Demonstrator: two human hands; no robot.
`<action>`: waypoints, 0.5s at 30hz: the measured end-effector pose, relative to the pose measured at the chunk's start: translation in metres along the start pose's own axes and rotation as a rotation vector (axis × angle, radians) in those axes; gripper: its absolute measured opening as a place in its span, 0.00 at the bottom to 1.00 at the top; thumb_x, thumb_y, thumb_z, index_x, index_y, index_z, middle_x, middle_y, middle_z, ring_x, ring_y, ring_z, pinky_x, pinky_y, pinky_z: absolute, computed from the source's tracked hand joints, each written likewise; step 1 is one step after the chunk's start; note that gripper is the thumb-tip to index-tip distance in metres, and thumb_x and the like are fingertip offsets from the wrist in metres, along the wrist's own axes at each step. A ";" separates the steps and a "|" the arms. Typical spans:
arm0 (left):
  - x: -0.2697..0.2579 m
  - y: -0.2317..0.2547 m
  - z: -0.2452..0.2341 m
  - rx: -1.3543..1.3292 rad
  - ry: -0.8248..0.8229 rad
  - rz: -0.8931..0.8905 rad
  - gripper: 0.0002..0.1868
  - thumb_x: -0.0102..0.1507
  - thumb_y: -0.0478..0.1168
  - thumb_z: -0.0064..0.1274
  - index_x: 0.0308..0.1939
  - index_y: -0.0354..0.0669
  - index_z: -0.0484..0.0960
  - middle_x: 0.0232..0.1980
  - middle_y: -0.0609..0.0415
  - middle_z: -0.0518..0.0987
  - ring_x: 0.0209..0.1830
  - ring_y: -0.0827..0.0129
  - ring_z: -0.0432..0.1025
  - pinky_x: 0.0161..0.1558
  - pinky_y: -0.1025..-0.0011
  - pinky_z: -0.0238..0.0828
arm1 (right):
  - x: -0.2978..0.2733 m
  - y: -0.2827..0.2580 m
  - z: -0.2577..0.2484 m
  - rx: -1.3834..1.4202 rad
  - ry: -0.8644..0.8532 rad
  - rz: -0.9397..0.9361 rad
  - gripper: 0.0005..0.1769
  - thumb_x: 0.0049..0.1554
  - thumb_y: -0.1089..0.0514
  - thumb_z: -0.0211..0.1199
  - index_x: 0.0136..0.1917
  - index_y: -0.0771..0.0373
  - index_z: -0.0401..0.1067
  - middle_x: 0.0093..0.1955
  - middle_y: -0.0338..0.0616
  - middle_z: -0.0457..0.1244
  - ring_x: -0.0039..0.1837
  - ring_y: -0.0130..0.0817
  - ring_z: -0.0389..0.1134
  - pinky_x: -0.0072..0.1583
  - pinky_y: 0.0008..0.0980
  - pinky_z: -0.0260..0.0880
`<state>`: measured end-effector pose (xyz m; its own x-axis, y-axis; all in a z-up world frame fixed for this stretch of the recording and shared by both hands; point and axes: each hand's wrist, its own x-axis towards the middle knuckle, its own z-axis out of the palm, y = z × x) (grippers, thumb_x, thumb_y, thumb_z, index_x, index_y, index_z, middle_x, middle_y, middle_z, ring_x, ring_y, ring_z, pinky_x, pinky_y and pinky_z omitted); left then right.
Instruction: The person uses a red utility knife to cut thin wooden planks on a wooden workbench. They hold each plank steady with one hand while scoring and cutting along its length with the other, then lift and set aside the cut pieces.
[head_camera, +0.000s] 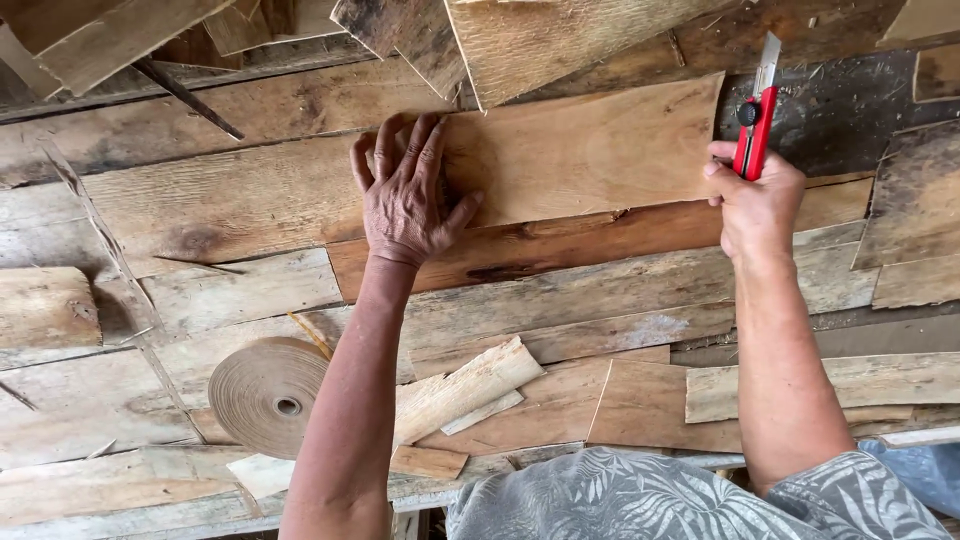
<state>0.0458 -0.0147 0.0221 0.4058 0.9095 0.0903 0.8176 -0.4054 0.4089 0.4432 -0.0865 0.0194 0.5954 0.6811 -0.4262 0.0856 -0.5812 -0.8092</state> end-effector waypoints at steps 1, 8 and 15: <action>0.000 0.000 0.001 0.008 0.017 0.014 0.43 0.65 0.69 0.42 0.75 0.45 0.68 0.73 0.50 0.74 0.76 0.44 0.59 0.72 0.36 0.42 | 0.003 0.006 -0.003 0.003 -0.021 -0.002 0.11 0.56 0.70 0.69 0.51 0.60 0.79 0.49 0.39 0.72 0.37 0.17 0.65 0.34 0.15 0.64; 0.003 0.005 -0.008 0.009 0.042 0.059 0.41 0.64 0.67 0.45 0.70 0.40 0.72 0.70 0.48 0.76 0.73 0.46 0.62 0.68 0.35 0.46 | -0.002 -0.002 -0.005 -0.016 -0.055 0.023 0.11 0.56 0.69 0.70 0.51 0.59 0.78 0.53 0.40 0.73 0.40 0.17 0.67 0.34 0.15 0.64; -0.002 0.005 -0.003 0.003 0.049 0.069 0.41 0.65 0.64 0.47 0.72 0.39 0.72 0.70 0.47 0.76 0.74 0.43 0.63 0.71 0.33 0.41 | -0.010 -0.003 -0.001 0.016 -0.027 0.031 0.10 0.55 0.71 0.68 0.50 0.63 0.78 0.51 0.42 0.72 0.33 0.19 0.63 0.33 0.17 0.62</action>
<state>0.0478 -0.0181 0.0265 0.4407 0.8827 0.1630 0.7898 -0.4676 0.3970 0.4375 -0.0922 0.0263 0.5757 0.6746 -0.4620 0.0540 -0.5952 -0.8018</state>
